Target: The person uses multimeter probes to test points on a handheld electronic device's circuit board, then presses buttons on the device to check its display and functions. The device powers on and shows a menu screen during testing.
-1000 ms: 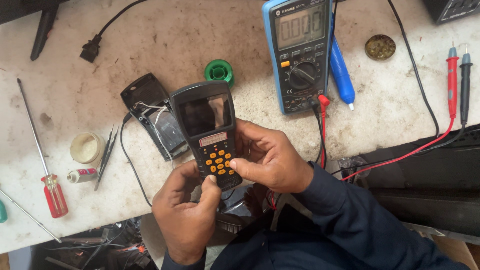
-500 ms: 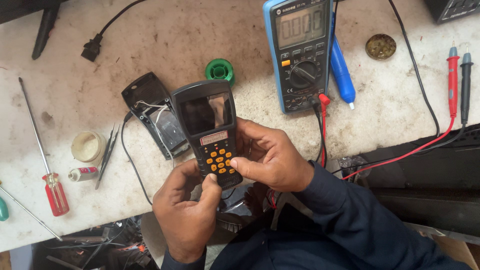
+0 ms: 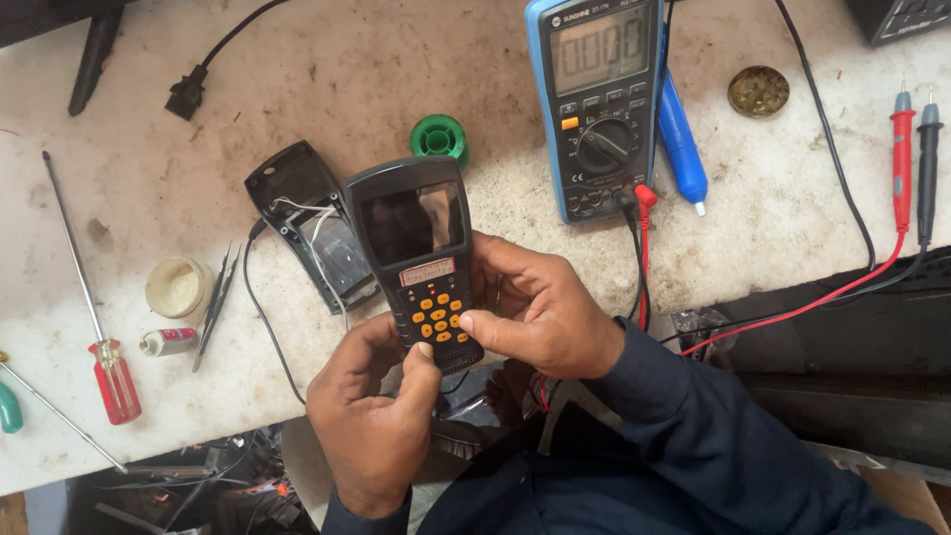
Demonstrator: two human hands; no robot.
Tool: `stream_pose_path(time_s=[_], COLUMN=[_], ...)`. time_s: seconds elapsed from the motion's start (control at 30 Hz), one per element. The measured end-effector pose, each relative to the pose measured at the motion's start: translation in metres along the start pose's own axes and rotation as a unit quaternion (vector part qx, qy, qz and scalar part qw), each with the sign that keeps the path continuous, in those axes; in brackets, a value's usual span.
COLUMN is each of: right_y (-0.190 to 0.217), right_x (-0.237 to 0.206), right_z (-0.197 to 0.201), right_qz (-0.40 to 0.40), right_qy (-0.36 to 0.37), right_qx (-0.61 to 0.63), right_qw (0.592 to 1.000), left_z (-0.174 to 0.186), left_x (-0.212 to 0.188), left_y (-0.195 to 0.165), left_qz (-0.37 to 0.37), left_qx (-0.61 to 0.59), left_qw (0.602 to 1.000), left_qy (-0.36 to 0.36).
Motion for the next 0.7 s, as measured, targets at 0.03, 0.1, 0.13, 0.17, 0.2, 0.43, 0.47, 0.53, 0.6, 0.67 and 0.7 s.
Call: stream_pose_path(time_s=[0.03,0.1,0.13,0.17,0.2,0.43,0.47,0.53,0.6,0.67,0.7], right_y=[0.000,0.001,0.001,0.001,0.001,0.002,0.002,0.001,0.002,0.001,0.001], right_x=[0.000,0.000,0.001,0.001,0.000,0.001,0.000,0.000,0.000,0.000,0.000], right_z=[0.000,0.000,-0.001,-0.001,-0.001,-0.001,-0.001,-0.001,-0.001,-0.001,-0.001], right_qz=[0.001,0.001,0.001,0.001,0.000,-0.004,-0.005,-0.006,-0.002,-0.002,-0.002], right_qy=[0.002,0.002,0.002,0.001,0.000,-0.002,0.000,0.004,0.006,0.004,0.002], right_qx=[0.001,0.005,0.007,0.008,0.009,0.000,0.003,0.010,0.010,0.008,0.007], right_qw=[1.000,1.000,1.000,1.000,1.000,1.000,1.000,1.000,1.000,1.000,1.000], left_z=[0.000,0.000,0.001,0.001,0.002,0.006,0.005,0.005,0.003,0.001,0.000], left_x=[0.000,0.000,0.000,0.001,0.001,0.006,0.005,0.005,0.007,0.006,0.007], left_y=[-0.002,-0.005,-0.006,-0.012,-0.017,-0.022,-0.022,-0.023,-0.027,-0.028,-0.027], left_qz=[-0.008,-0.007,-0.007,-0.031,-0.054,-0.050,-0.050,-0.050,-0.094,-0.120,-0.126], left_qx=[-0.005,-0.005,-0.006,0.001,0.007,0.124,0.121,0.115,0.122,0.134,0.142], left_qw=[1.000,1.000,1.000,0.999,0.998,0.990,0.990,0.990,0.986,0.982,0.980], left_qy=[0.000,0.001,0.003,0.009,0.015,0.043,0.049,0.059,0.057,0.060,0.063])
Point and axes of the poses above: each hand's wrist, its own x-axis towards the middle knuckle, its own z-axis out of the back of the hand, y = z × x, the point moved 7 cm from there along x, towards the middle knuckle, and after that the axes turned 12 degrees about -y, right-handed, at the moved point
